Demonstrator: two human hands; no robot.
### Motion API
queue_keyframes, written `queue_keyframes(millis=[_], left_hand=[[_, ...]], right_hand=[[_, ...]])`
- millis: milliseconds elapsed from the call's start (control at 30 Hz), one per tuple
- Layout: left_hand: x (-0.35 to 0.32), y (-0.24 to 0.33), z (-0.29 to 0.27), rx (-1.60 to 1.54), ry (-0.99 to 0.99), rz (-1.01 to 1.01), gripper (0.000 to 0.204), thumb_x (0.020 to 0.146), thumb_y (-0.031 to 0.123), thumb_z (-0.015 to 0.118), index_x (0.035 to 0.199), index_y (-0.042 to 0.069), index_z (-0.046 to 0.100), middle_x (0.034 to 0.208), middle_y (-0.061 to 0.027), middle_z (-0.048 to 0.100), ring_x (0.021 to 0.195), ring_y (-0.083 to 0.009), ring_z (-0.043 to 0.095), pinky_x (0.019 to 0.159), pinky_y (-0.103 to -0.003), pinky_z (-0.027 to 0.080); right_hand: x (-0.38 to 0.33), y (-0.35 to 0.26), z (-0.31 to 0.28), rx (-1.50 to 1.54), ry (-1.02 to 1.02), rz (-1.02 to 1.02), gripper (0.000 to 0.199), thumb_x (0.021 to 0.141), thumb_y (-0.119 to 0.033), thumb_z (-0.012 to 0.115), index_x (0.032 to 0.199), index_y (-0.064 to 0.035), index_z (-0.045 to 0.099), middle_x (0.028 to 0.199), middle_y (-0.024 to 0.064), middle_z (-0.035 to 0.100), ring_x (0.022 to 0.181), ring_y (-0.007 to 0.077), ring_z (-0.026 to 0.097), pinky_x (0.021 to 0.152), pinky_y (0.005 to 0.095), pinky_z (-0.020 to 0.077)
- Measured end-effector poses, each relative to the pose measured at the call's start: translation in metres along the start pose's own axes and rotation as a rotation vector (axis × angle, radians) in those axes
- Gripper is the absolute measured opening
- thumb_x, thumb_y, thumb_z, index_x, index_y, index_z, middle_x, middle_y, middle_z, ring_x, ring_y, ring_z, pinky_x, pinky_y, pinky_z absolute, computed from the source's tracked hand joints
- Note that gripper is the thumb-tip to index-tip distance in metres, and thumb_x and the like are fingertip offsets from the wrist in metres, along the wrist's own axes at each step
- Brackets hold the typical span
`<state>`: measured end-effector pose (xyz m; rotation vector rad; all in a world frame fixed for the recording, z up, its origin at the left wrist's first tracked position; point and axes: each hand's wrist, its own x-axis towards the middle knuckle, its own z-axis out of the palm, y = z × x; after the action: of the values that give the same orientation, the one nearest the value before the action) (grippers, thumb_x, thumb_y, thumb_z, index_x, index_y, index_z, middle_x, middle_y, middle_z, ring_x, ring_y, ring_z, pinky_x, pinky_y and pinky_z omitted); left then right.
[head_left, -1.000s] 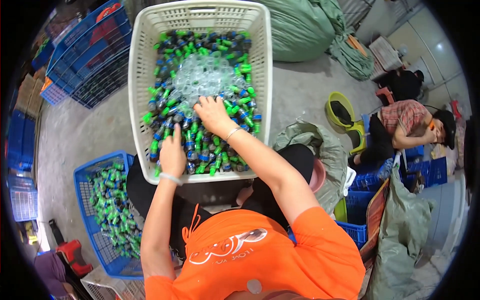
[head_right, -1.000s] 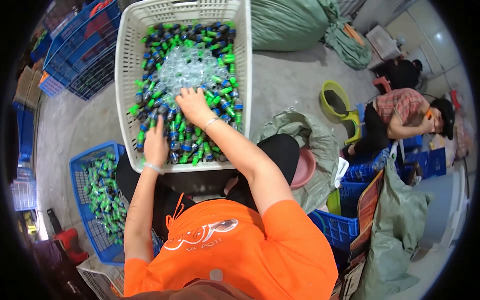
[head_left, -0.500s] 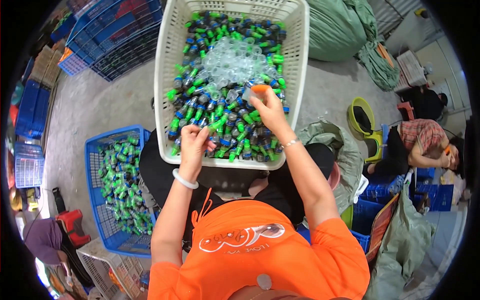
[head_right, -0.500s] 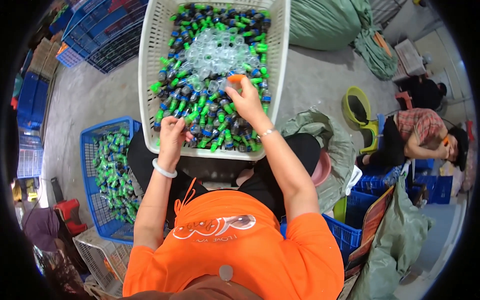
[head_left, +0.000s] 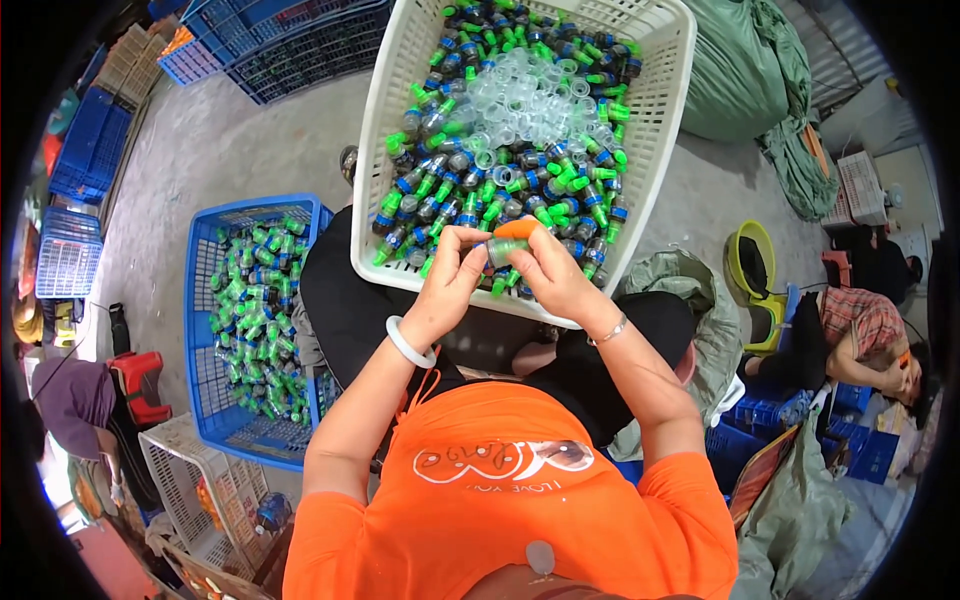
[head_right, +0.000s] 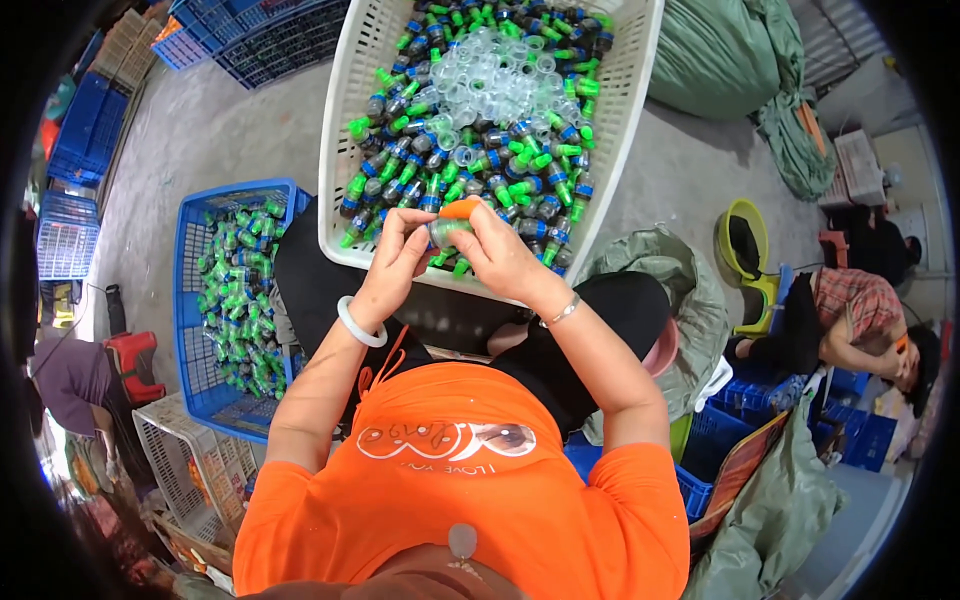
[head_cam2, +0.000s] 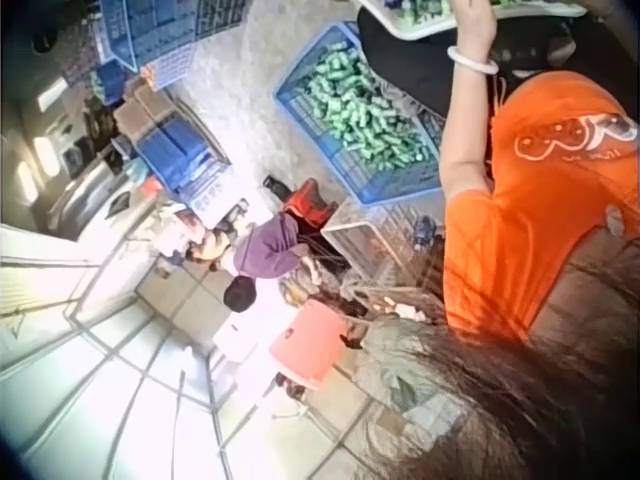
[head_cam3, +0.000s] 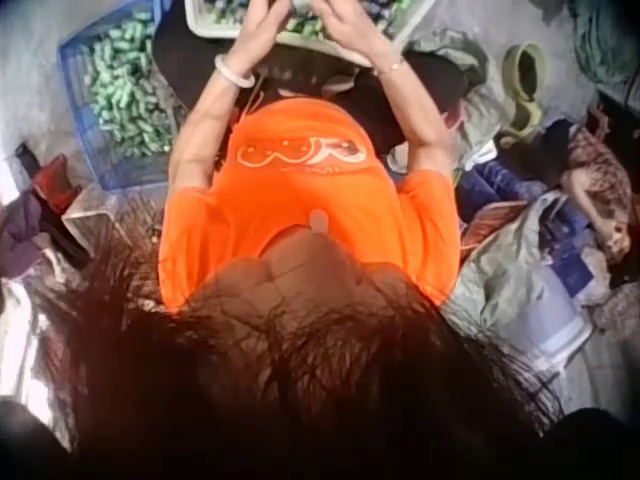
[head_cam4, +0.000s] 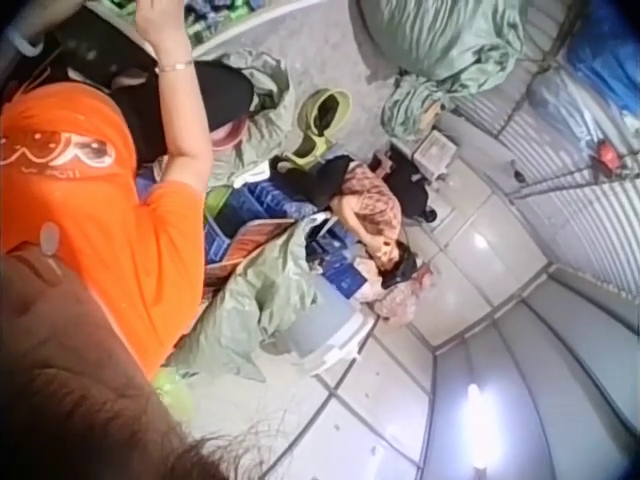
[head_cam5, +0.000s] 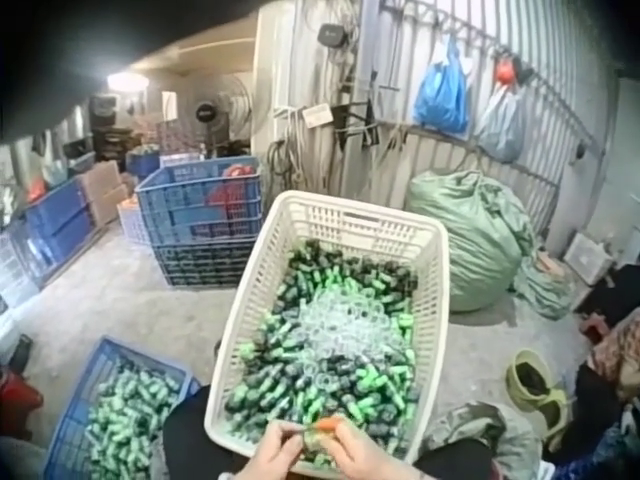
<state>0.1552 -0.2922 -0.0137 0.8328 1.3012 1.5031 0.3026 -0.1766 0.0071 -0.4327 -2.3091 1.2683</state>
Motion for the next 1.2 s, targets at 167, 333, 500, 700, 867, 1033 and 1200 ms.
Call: queue_keyframes(millis=[167, 333, 500, 700, 867, 1033, 1200], left_hand=[[-0.013, -0.010, -0.007, 0.090, -0.076, 0.055, 0.024, 0.098, 0.019, 0.051, 0.115, 0.003, 0.044, 0.100, -0.0062, 0.054, 0.085, -0.0118, 0.054, 0.076, -0.026, 0.045], [-0.030, -0.009, -0.004, 0.301, -0.065, 0.263, 0.026, 0.097, 0.017, 0.054, 0.118, 0.004, 0.044, 0.104, -0.0076, 0.053, 0.093, -0.0134, 0.055, 0.083, -0.027, 0.045], [-0.045, -0.034, -0.012, 0.042, -0.009, 0.089, 0.026, 0.095, 0.013, 0.055, 0.118, 0.004, 0.045, 0.107, -0.0078, 0.052, 0.099, -0.0132, 0.053, 0.085, -0.026, 0.044], [-0.052, -0.031, -0.104, 0.432, 0.653, 0.327, 0.023, 0.092, 0.009, 0.058, 0.114, 0.006, 0.052, 0.095, -0.0011, 0.051, 0.072, -0.0063, 0.047, 0.062, -0.020, 0.040], [-0.064, -0.020, -0.166, 1.246, 0.928, 0.346, 0.034, 0.080, 0.006, 0.066, 0.112, 0.004, 0.058, 0.104, -0.0094, 0.056, 0.086, -0.0212, 0.055, 0.075, -0.031, 0.045], [-0.011, -0.029, -0.061, 1.226, 0.310, 0.461, 0.042, 0.071, 0.008, 0.070, 0.112, 0.010, 0.061, 0.095, -0.0121, 0.056, 0.088, -0.0315, 0.055, 0.079, -0.041, 0.044], [0.032, -0.061, -0.030, 1.491, 0.174, 0.377, 0.034, 0.073, 0.010, 0.067, 0.107, 0.010, 0.060, 0.084, -0.0112, 0.054, 0.084, -0.0309, 0.055, 0.075, -0.041, 0.045]], right_hand=[[-0.002, -0.011, -0.005, -0.128, -0.073, -0.068, 0.030, 0.088, -0.019, 0.062, 0.109, 0.0008, 0.055, 0.087, 0.0112, 0.056, 0.063, 0.0168, 0.053, 0.058, 0.0295, 0.0424], [-0.015, -0.003, 0.006, -0.126, -0.099, 0.046, 0.034, 0.085, -0.026, 0.067, 0.104, -0.0002, 0.057, 0.080, 0.0100, 0.058, 0.059, 0.0168, 0.054, 0.055, 0.0308, 0.0425], [-0.009, -0.002, 0.024, 0.068, -0.211, 0.288, 0.034, 0.084, -0.029, 0.069, 0.102, -0.0013, 0.058, 0.076, 0.0095, 0.059, 0.062, 0.0203, 0.056, 0.056, 0.0318, 0.0429], [0.042, 0.028, 0.007, -0.607, 0.121, -0.131, 0.042, 0.078, -0.027, 0.072, 0.111, -0.0056, 0.058, 0.099, 0.0129, 0.057, 0.094, 0.0297, 0.054, 0.076, 0.0394, 0.0424], [0.071, 0.088, -0.005, -0.947, 0.230, -0.038, 0.038, 0.075, -0.025, 0.073, 0.106, -0.0077, 0.060, 0.097, 0.0098, 0.055, 0.097, 0.0286, 0.052, 0.079, 0.0418, 0.0404], [0.085, 0.099, 0.002, -1.028, 0.119, 0.059, 0.026, 0.076, -0.023, 0.071, 0.096, -0.0091, 0.062, 0.097, 0.0060, 0.056, 0.096, 0.0266, 0.052, 0.078, 0.0418, 0.0393], [0.079, 0.098, -0.002, -0.944, 0.181, 0.037, 0.022, 0.077, -0.020, 0.069, 0.095, -0.0107, 0.063, 0.099, 0.0051, 0.056, 0.098, 0.0260, 0.053, 0.079, 0.0416, 0.0388]])
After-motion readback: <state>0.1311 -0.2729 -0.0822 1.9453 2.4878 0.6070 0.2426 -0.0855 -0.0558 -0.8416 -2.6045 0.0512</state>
